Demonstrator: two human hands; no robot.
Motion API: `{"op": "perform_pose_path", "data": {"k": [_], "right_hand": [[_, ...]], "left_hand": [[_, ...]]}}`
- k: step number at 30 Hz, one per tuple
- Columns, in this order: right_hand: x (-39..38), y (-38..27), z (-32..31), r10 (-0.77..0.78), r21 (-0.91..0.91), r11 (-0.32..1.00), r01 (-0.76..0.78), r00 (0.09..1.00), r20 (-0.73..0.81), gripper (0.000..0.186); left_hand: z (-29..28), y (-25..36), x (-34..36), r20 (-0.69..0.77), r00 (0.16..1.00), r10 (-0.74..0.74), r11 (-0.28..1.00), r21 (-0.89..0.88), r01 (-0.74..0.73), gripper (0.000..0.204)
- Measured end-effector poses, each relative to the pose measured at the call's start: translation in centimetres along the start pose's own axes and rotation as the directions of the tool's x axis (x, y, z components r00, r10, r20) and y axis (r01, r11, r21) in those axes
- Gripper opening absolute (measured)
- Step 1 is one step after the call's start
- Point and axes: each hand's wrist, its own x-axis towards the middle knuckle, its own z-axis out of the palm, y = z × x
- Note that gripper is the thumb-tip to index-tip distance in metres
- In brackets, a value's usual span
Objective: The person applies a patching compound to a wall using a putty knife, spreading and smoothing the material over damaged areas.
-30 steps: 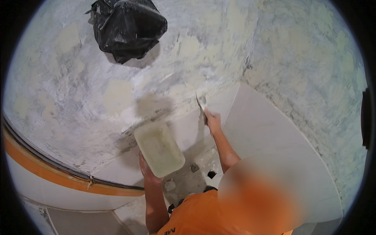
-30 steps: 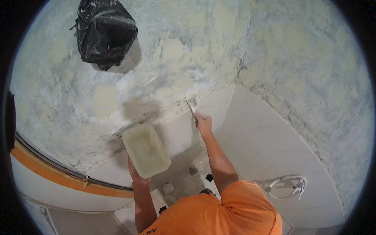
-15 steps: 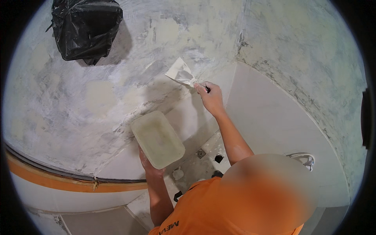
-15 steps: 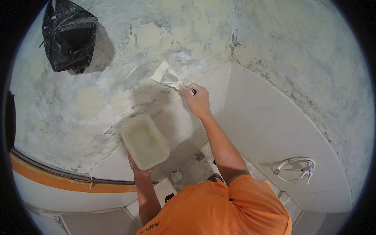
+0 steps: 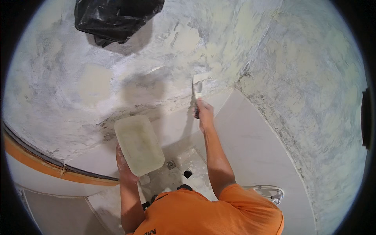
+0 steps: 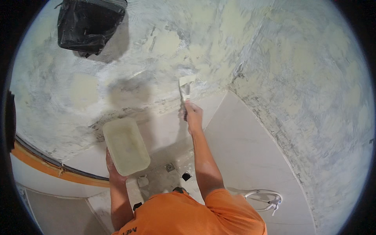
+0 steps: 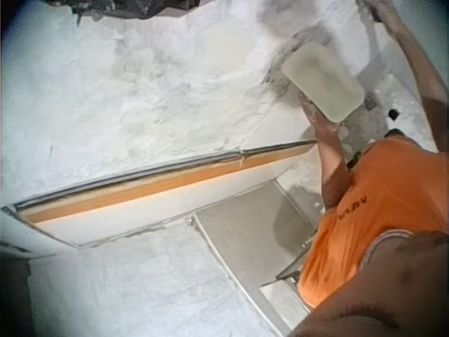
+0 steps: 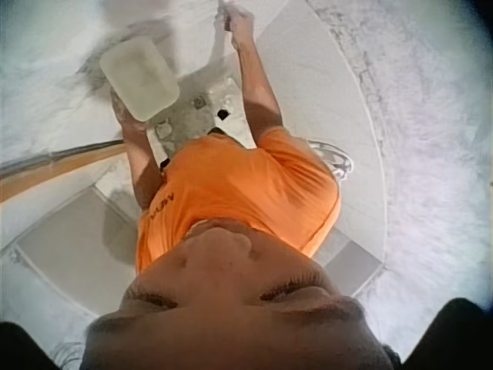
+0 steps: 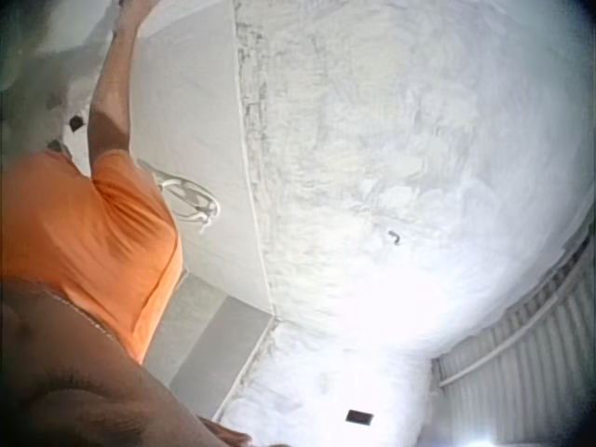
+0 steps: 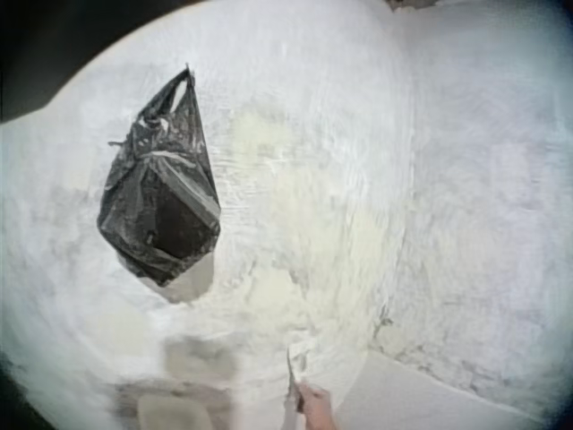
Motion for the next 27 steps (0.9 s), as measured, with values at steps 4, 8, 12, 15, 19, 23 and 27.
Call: {"op": "perform_pose_path", "data": {"k": [4,8,12,15,19,23,27], "right_hand": [[-1.0,6.8,-2.6,0.181,-0.169,0.969,-0.181,0.983,-0.016,0.046],[-4.9,8.0,-6.5,0.284,-0.230,0.924,-0.305,0.951,-0.120,0.044],[-6.2,5.7,-9.1,0.250,-0.137,0.954,-0.268,0.959,-0.135,0.040],[-6.9,1.1,-8.6,0.271,0.027,0.962,-0.270,0.949,-0.164,0.030],[-5.0,-1.7,-7.3,-0.014,-0.241,0.970,-0.029,0.985,-0.174,0.019],[-2.8,-1.3,-2.3,-0.588,-0.758,0.584,0.289,0.795,-0.151,0.026],[-3.4,-0.5,5.9,-0.444,-0.678,0.694,0.243,0.885,-0.137,0.049]], "left_hand": [[0.6,-1.0,0.4,-0.039,0.995,0.089,0.991,0.101,-0.085,0.046],[-0.2,-2.3,1.4,-0.030,0.988,-0.152,0.974,-0.173,0.144,0.042],[0.8,-3.5,2.6,0.097,0.982,-0.161,0.950,-0.253,0.181,0.042],[1.1,-3.4,2.3,0.109,0.963,-0.246,0.901,-0.341,0.269,0.044],[0.0,-2.9,1.6,0.190,0.981,-0.038,0.999,-0.007,0.040,0.048],[-2.3,-1.6,0.1,0.015,0.974,-0.227,0.906,-0.364,0.217,0.049],[-4.0,-0.6,-2.2,-0.046,0.999,-0.028,0.963,-0.268,0.015,0.053]]}}
